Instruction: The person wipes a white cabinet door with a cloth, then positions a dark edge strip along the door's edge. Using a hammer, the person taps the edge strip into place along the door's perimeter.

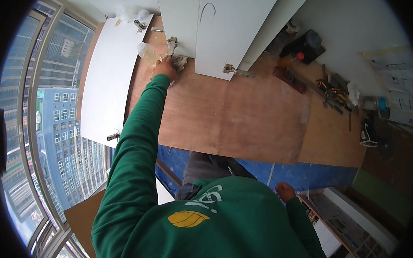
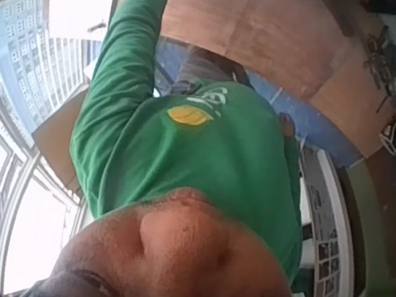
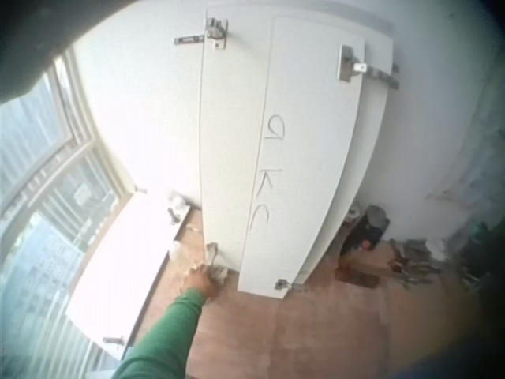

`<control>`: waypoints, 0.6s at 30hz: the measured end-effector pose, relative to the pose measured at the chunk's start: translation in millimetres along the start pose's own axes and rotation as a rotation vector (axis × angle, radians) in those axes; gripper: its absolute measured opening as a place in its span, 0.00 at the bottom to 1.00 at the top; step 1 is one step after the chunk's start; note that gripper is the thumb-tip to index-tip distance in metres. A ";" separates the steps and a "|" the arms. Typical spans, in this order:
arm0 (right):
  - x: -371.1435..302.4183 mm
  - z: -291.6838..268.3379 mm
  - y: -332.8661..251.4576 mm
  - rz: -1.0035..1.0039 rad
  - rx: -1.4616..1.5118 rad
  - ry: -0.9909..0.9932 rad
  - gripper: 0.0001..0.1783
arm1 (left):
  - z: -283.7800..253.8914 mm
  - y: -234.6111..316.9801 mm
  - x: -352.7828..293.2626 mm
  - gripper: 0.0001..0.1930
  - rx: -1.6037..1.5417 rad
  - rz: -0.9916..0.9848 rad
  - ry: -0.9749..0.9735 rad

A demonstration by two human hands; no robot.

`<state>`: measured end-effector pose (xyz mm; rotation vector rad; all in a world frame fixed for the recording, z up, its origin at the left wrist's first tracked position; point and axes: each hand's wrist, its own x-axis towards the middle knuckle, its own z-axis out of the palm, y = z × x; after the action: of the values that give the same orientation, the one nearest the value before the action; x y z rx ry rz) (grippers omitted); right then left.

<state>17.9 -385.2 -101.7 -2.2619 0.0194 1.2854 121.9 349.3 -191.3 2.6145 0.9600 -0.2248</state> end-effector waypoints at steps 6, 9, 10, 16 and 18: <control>11.9 3.6 2.8 -0.001 0.001 -0.004 0.14 | -59.2 13.7 -23.9 0.19 0.332 0.350 -0.638; 14.6 9.7 -0.1 0.048 0.066 -0.002 0.16 | -41.0 13.2 -32.8 0.20 0.194 0.222 -0.232; 14.4 9.7 -2.7 0.066 0.061 -0.006 0.17 | -36.0 17.8 -32.8 0.20 0.145 0.193 -0.097; 14.7 -1.2 -5.9 0.027 -0.001 0.025 0.18 | 14.5 23.6 -8.1 0.23 0.042 -0.088 0.109; 8.5 -2.5 -7.8 0.058 0.042 0.037 0.17 | 19.8 32.2 -5.1 0.24 0.030 -0.120 0.110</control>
<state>26.6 -377.6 -104.0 -2.2639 0.1251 1.2604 138.4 316.0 -199.9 2.6223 1.1616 -0.1263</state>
